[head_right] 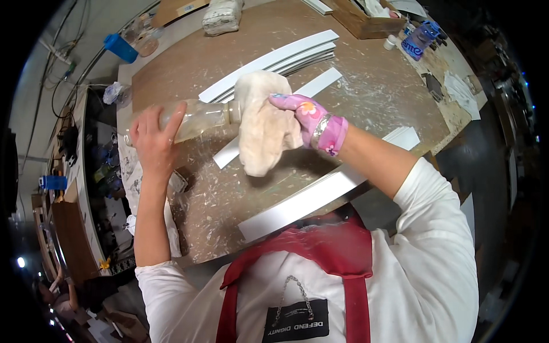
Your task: The person wipes white wooden slats with a cloth, applying liquid from a bottle to the cloth before cleaning the flat surfaces and edges of the pieces.
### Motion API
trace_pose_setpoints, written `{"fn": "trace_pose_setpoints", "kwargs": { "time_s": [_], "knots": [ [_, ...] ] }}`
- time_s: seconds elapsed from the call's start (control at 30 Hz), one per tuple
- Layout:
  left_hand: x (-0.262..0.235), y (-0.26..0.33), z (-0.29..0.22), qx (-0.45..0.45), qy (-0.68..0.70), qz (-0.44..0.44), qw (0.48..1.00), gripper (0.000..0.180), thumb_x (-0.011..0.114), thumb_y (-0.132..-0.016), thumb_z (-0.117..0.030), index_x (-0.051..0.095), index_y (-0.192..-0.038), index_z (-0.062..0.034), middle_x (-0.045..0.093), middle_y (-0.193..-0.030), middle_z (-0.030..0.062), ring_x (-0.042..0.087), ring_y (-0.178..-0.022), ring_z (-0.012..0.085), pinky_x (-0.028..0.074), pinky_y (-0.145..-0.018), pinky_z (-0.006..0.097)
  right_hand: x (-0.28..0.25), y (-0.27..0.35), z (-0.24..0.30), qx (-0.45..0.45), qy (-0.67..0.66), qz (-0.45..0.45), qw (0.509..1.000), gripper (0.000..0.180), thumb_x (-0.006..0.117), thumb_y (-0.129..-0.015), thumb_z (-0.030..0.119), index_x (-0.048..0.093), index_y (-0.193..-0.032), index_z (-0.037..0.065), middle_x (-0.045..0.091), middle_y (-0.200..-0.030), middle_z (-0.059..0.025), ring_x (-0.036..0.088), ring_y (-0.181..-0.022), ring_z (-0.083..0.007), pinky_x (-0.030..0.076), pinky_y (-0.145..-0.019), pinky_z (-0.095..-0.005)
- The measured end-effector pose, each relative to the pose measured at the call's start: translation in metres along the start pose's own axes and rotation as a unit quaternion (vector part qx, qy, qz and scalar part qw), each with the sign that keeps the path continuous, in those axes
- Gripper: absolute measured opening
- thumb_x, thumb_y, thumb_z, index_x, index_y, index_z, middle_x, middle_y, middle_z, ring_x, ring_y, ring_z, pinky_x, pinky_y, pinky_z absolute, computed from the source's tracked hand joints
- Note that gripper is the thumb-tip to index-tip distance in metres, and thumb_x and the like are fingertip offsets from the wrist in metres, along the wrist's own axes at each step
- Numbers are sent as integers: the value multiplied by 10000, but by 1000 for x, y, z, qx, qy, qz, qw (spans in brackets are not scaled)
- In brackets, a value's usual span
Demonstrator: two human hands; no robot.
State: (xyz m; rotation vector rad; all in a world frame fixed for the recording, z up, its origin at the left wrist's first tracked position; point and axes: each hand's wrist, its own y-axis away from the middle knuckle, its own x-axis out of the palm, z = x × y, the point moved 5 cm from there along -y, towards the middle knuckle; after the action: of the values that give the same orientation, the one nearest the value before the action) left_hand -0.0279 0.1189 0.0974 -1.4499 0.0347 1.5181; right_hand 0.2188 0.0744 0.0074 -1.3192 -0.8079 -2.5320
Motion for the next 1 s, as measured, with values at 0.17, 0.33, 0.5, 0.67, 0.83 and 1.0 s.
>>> {"fn": "trace_pose_setpoints", "kwargs": {
  "time_s": [0.17, 0.33, 0.5, 0.67, 0.83, 1.0],
  "knots": [
    [-12, -20, -2, 29, -22, -13, 999, 495, 576, -705, -59, 633, -1147, -274, 545, -1003, 66, 539, -1011, 237, 378, -900, 401, -23, -12, 0, 57, -11, -10, 998, 381, 643, -867, 209, 561, -1137, -47, 653, -1069, -167, 648, -985, -286, 523, -901, -401],
    [-17, -30, -3, 35, -30, -13, 999, 482, 571, -706, -57, 634, -1134, -271, 531, -971, 60, 537, -1008, 235, 381, -898, 404, -33, -17, 1, 80, 4, -20, 997, 386, 614, -895, 192, 534, -1198, -34, 633, -1140, -163, 619, -1063, -269, 475, -976, -417],
    [-1, -24, 10, -3, 11, 58, 998, 600, 677, -604, -12, 616, -1155, -240, 549, -1050, 57, 541, -1034, 242, 388, -900, 393, -31, -19, -1, 71, 11, 4, 997, 420, 653, -860, 232, 559, -1163, -42, 651, -1093, -164, 630, -1027, -291, 484, -944, -406],
    [53, 15, 12, -65, 167, 63, 982, 523, 690, -650, -68, 605, -1152, -187, 580, -1064, 108, 547, -1044, 292, 403, -895, 421, -34, -29, -10, 124, -51, 52, 990, 386, 628, -875, 232, 580, -1157, -27, 651, -1114, -165, 624, -1054, -276, 466, -977, -405],
    [114, 66, 71, -381, 343, 20, 858, 591, 744, -702, -158, 506, -1230, -39, 563, -1187, 240, 556, -1090, 359, 431, -929, 401, -55, 5, 36, -19, 67, 21, 997, 378, 587, -903, 218, 558, -1208, -3, 639, -1142, -161, 611, -1087, -259, 446, -1014, -396],
    [134, 100, 100, -438, 368, -70, 817, 712, 759, -725, -213, 415, -1295, 40, 572, -1188, 218, 552, -1132, 326, 415, -967, 377, -26, 15, 51, -16, 45, -40, 998, 445, 546, -939, 346, 514, -1276, 58, 608, -1199, -144, 637, -1019, -244, 522, -893, -383]
  ]
}}
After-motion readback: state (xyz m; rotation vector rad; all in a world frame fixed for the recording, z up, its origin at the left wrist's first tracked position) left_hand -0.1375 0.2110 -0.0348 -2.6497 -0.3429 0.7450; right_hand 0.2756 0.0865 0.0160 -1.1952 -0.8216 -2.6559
